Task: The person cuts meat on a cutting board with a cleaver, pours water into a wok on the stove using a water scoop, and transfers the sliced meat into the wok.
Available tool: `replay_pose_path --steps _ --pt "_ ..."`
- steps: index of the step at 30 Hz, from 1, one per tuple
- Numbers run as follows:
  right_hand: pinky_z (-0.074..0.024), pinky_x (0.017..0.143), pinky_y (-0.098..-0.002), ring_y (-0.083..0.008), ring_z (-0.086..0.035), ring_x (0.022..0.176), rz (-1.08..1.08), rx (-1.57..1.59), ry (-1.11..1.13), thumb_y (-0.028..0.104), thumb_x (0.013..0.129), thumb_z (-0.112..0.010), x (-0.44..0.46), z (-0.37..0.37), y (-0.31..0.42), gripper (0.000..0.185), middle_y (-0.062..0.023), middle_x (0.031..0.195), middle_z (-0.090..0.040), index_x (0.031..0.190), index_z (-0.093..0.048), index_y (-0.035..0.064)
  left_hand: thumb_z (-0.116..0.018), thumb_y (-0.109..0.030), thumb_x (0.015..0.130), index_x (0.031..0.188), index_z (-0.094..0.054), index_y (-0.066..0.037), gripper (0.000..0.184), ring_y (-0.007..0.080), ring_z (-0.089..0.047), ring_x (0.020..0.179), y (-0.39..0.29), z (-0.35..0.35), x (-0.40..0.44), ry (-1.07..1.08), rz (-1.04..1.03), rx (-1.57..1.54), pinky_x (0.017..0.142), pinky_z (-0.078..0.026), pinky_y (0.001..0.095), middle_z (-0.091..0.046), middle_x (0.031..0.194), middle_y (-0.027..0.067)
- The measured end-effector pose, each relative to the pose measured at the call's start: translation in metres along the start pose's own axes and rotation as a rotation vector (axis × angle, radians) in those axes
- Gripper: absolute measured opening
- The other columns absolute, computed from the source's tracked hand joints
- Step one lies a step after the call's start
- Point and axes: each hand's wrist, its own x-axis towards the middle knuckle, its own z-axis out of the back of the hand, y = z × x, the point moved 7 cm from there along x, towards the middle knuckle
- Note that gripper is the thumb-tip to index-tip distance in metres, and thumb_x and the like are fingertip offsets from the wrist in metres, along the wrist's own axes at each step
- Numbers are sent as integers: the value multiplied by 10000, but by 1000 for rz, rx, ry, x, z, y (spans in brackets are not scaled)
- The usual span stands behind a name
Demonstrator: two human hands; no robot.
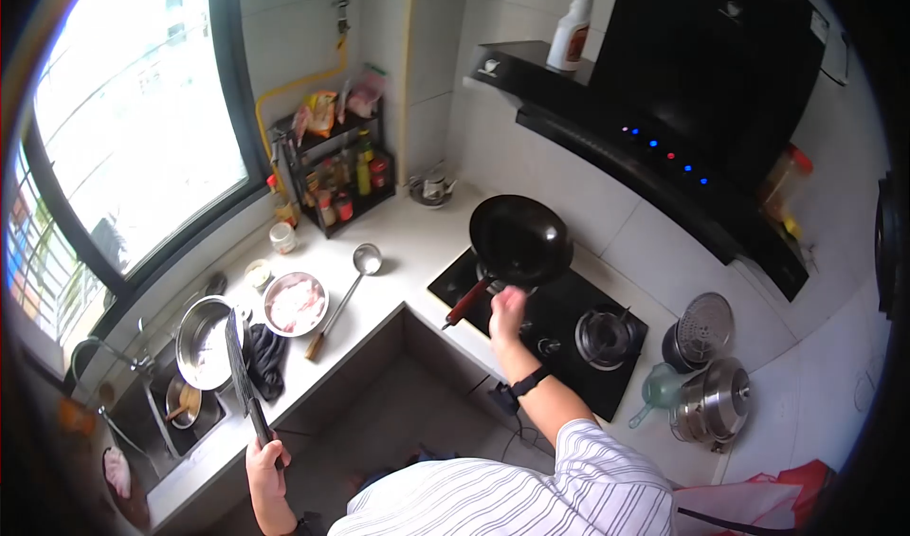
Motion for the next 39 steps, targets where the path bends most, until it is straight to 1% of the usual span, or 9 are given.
replay_pose_path --steps 6,13,22,26,28,31,32,35,39 --pt "-266 975 -527 -410 -363 1184 946 -823 -553 82 702 -579 82 63 275 475 -201 1259 -420 1152 -441 20 -576 -107 726 806 -467 -42 151 100 -420 427 18 64 -5 33 -16 95 405 -344 221 -441 566 8" --pt "-114 1017 -611 -421 -181 1316 805 -1229 -809 189 757 -606 130 139 352 559 -134 1382 -357 1257 -387 70 -597 -177 784 663 -543 -116 146 46 -357 453 -9 55 -38 -184 156 183 416 -239 184 -457 582 -40" --pt "-48 1048 -584 -333 -137 1356 663 -1491 -539 298 804 -589 156 149 335 607 -82 1395 -356 1319 -357 75 -611 -243 798 707 -584 -99 173 43 -363 502 -20 23 -23 -173 214 179 464 -244 187 -488 623 -44" --pt "-87 1043 -582 -341 -226 1322 714 -1395 -548 231 804 -582 140 148 334 535 -78 1352 -406 1266 -392 39 -598 -200 825 847 -611 -63 140 77 -469 649 -38 -10 -35 -19 49 69 592 -351 198 -524 729 -4" --pt "-189 1003 -566 -344 -412 1165 942 -1100 -487 98 769 -580 98 126 309 411 -133 1069 -536 1150 -444 28 -574 -194 850 874 -607 -40 159 109 -506 749 -25 0 -26 14 17 120 689 -383 207 -543 791 17" --pt "-423 777 -319 -209 -516 847 285 -246 -3 10 772 -523 55 70 146 225 -106 898 -511 984 -452 33 -549 -255 875 849 -598 -27 235 134 -523 723 -28 -14 -33 -52 186 252 701 -404 215 -551 742 18" --pt "-413 802 -310 -168 -490 854 -30 -104 39 53 762 -567 28 45 71 290 -74 918 -500 1019 -436 27 -561 -99 730 804 -465 -42 134 102 -425 433 4 4 17 135 -14 45 410 -351 224 -438 560 9" --pt "-300 975 -510 -261 -431 1075 -1167 195 127 447 752 -661 -66 -20 -75 655 -123 1089 -452 1178 -399 25 -544 -62 727 807 -466 -34 116 115 -429 454 1 3 8 126 45 36 435 -359 238 -444 580 14" --pt "-404 897 -505 -334 -531 940 -1398 965 229 502 802 -581 -83 -94 -87 554 -147 979 -522 1050 -453 24 -567 -87 709 797 -460 -41 146 109 -424 461 -9 9 -11 36 -1 39 440 -356 231 -439 587 10"
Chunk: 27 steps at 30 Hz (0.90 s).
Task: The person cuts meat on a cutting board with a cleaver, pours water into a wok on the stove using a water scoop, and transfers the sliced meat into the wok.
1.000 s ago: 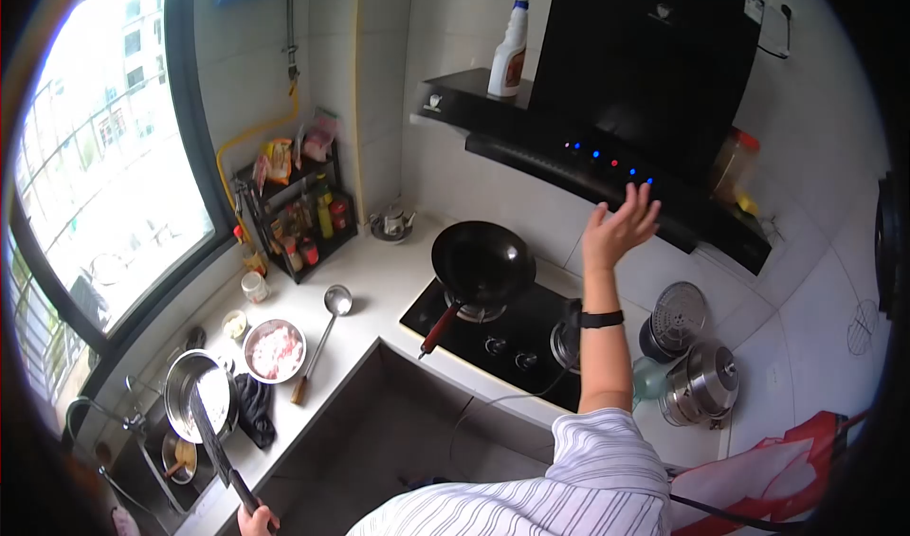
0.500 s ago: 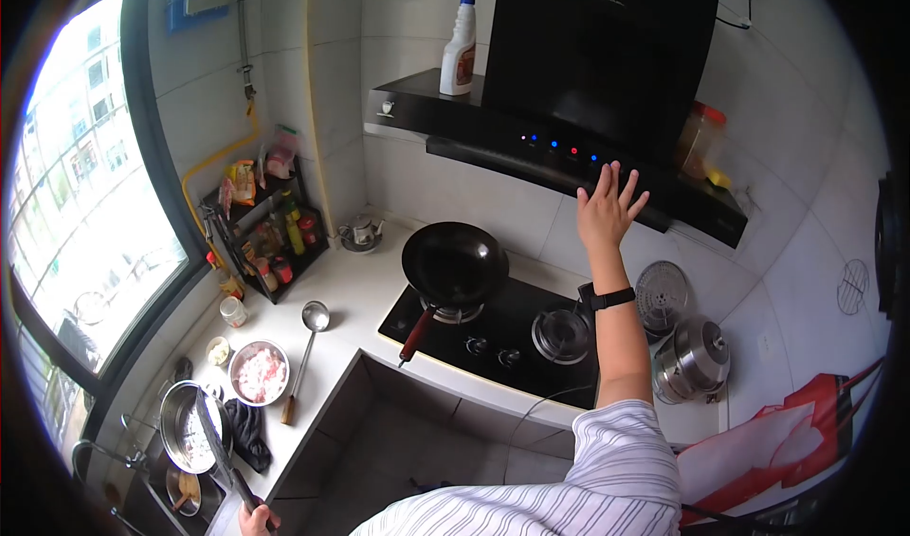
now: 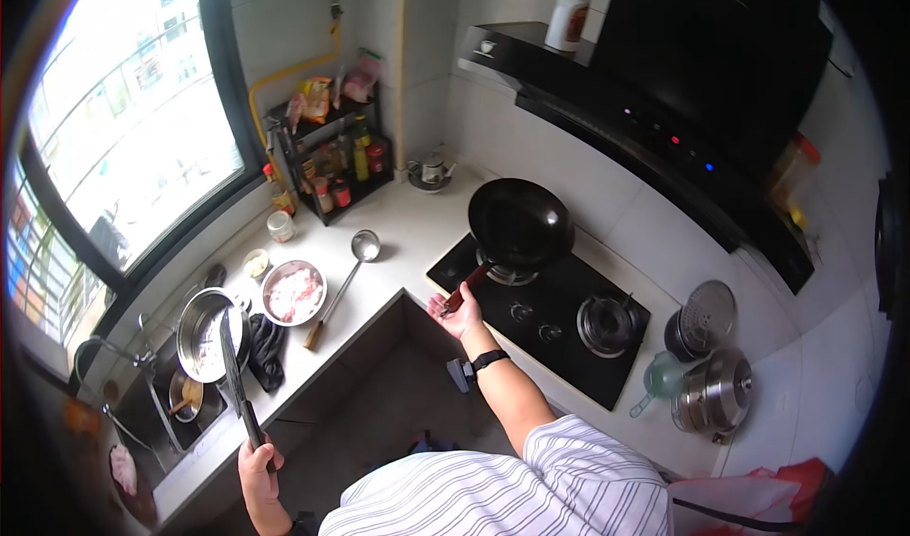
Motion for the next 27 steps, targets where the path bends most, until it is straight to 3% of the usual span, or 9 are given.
replay_pose_path --steps 1,5,13,14,15,16,19,23,27 --pt "-469 733 -417 -300 -560 818 57 -1 -56 425 847 -547 -6 -10 1 366 -155 887 -568 917 -501 69 -577 -99 706 799 -458 -42 162 106 -422 463 -1 2 -5 -9 -8 -1 441 -354 229 -437 590 9" --pt "-321 418 -289 -175 -442 498 258 -210 -201 207 838 -570 5 20 34 131 -64 629 -513 813 -492 104 -576 -105 699 801 -453 -45 171 100 -422 469 -2 14 -27 -52 -24 -42 444 -350 226 -431 597 5" --pt "-356 433 -308 -175 -445 472 247 -482 -172 194 766 -618 -50 46 49 187 -34 558 -411 738 -444 134 -593 -116 708 824 -488 -34 177 94 -420 481 10 74 -60 -120 15 -61 446 -333 227 -435 592 -3" --pt "-371 448 -325 -198 -469 474 376 -655 -393 254 723 -657 -49 60 61 226 -47 571 -449 714 -478 118 -594 -120 714 851 -504 -32 186 89 -425 499 15 87 -62 -119 45 -85 456 -337 226 -437 604 -10" --pt "-391 460 -356 -228 -470 453 995 -931 -644 312 708 -665 -60 56 84 271 -68 604 -504 696 -537 74 -594 -128 728 858 -511 -37 179 87 -431 515 19 101 -66 -118 41 -106 469 -343 230 -447 620 -14" --pt "-409 502 -384 -232 -482 490 1044 -1359 -881 287 727 -653 -123 -6 51 284 -66 636 -540 672 -571 21 -599 -131 743 863 -518 -40 171 89 -447 532 18 111 -72 -89 34 -96 487 -360 231 -464 641 -11" --pt "-452 609 -329 -199 -542 628 1593 -1003 -126 155 859 -523 -123 -40 -51 192 -71 748 -604 970 -541 -1 -610 -118 753 829 -515 -51 139 96 -478 547 21 155 -96 -141 21 -63 507 -392 235 -499 662 5" --pt "-489 697 -281 -162 -601 752 181 -1387 702 225 905 -505 -199 -96 -391 285 -97 846 -621 1094 -486 12 -590 -113 732 777 -505 -48 116 90 -490 546 15 223 -141 -225 -17 135 503 -400 239 -476 623 -2" --pt "-490 753 -297 -183 -614 831 -431 -1358 1021 238 932 -463 -291 -63 -633 309 -103 959 -612 1166 -429 39 -596 -169 707 805 -533 -28 184 185 -575 591 12 307 -183 -360 3 415 561 -454 303 -564 660 80"
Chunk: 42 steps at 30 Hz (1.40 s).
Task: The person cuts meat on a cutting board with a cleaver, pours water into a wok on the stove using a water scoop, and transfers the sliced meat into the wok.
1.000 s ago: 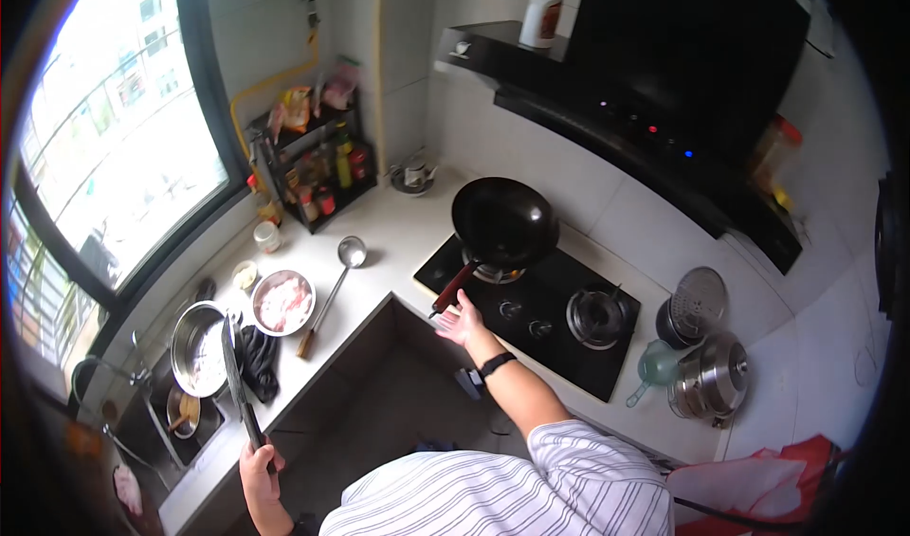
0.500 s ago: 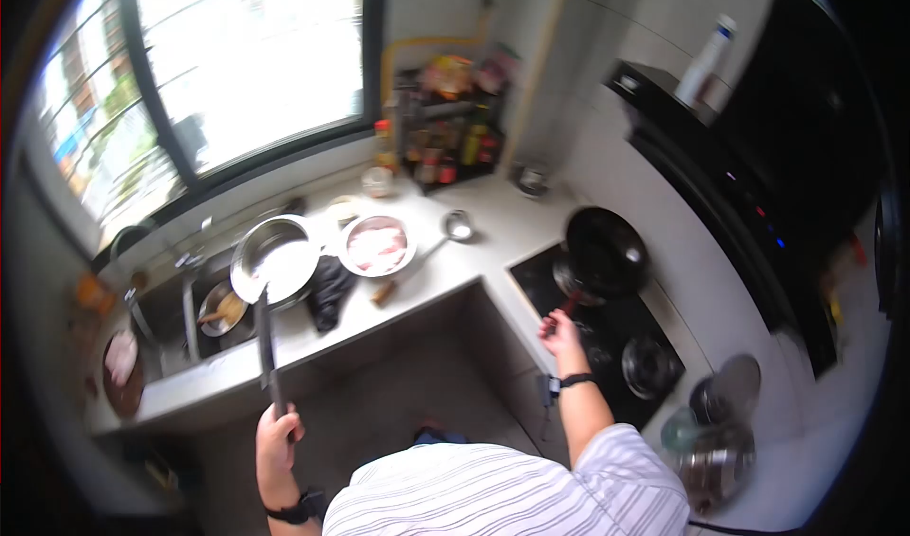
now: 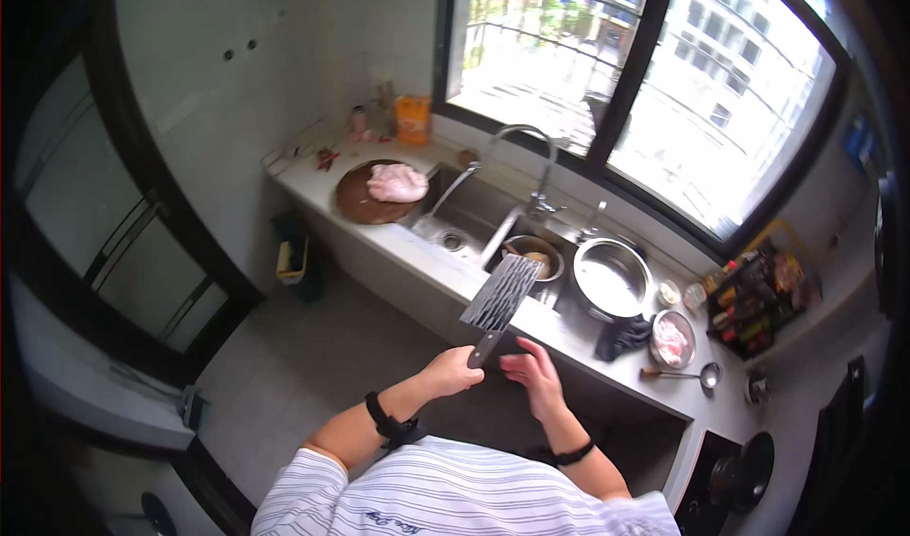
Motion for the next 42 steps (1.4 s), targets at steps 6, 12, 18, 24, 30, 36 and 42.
replay_pose_path --steps 6,12,18,24,30,36,42 --pt "-511 608 -283 -166 -607 718 -273 228 -88 175 945 -402 119 -130 -78 143 -96 851 -604 1053 -387 83 -578 -232 675 881 -564 -45 279 372 -602 762 36 115 9 -184 -23 341 679 -474 437 -625 797 184" --pt "-513 547 -380 -226 -544 548 -321 352 -170 89 898 -422 246 -186 -94 60 -69 627 -503 928 -377 114 -621 -379 733 955 -559 -55 398 371 -600 816 67 205 63 -248 -136 332 720 -471 448 -623 834 197" --pt "-398 363 -272 -139 -431 405 -201 -83 -164 128 899 -389 409 -187 -120 28 -19 540 -419 873 -380 131 -660 -249 751 788 -622 -67 189 247 -593 701 101 359 137 -379 -217 280 638 -470 345 -598 739 94" --pt "-446 523 -423 -325 -581 561 173 -1053 -109 153 859 -440 526 -217 -121 261 -189 675 -569 1069 -456 -2 -629 -128 697 750 -579 -94 80 292 -545 793 128 507 238 -683 -283 500 704 -455 393 -573 791 76" --pt "-448 577 -484 -410 -588 665 56 -1419 -176 176 849 -463 606 -257 -153 306 -239 752 -599 1126 -444 47 -649 -101 670 841 -553 -91 197 293 -527 887 180 586 395 -628 -399 531 803 -434 391 -564 905 82" --pt "-452 563 -502 -401 -601 649 -204 -1428 -265 107 808 -447 641 -282 -171 277 -209 706 -611 1069 -407 21 -646 -71 657 939 -545 -64 299 308 -498 981 211 591 497 -434 -436 569 867 -403 392 -554 981 109" --pt "-457 541 -483 -378 -606 615 -379 -1444 -241 98 811 -431 653 -291 -189 285 -213 682 -607 1061 -399 -36 -612 -67 646 901 -510 -54 275 340 -508 846 237 571 535 -286 -433 574 781 -420 424 -555 881 149"
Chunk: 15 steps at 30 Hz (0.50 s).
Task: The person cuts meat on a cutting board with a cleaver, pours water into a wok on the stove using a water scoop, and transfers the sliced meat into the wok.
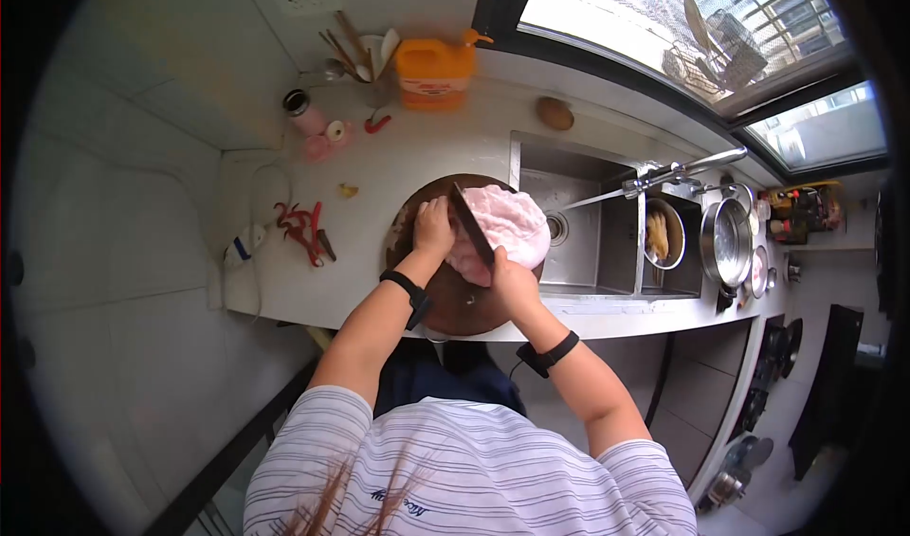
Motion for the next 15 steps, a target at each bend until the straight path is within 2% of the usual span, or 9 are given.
replay_pose_path --steps 1,2,5,12,15 --pt "-450 516 -482 -387 -600 604 27 20 -40 87 813 -437 3 2 5 217 -220 657 -595 996 -392 -21 -600 -60 647 860 -519 -51 228 353 -525 775 1 0 0 -14 -6 -31 732 -437 429 -562 790 155" --pt "-450 516 -482 -387 -600 604 15 11 -28 87 813 -437 5 0 8 217 -220 657 -595 996 -392 -21 -600 -60 647 860 -519 -51 228 353 -525 775 3 -2 -4 -5 2 -46 732 -437 429 -562 790 155" --pt "-465 535 -474 -386 -603 614 -22 32 -6 80 816 -431 25 -3 18 212 -220 661 -597 988 -400 -42 -580 -67 668 721 -516 -59 84 347 -552 709 4 1 -1 -4 -14 -98 646 -457 438 -562 697 142" --pt "-471 556 -469 -391 -604 636 -3 117 -28 86 807 -464 71 7 46 182 -227 667 -597 938 -419 -31 -526 -101 733 750 -525 -67 38 339 -570 672 20 -14 2 85 -7 -56 606 -468 430 -572 687 142" --pt "-478 529 -454 -377 -610 610 0 112 -57 141 803 -498 101 3 52 235 -220 658 -601 926 -423 -45 -513 -94 746 760 -523 -70 30 327 -578 670 20 -12 5 70 -10 -38 594 -470 418 -575 685 133"
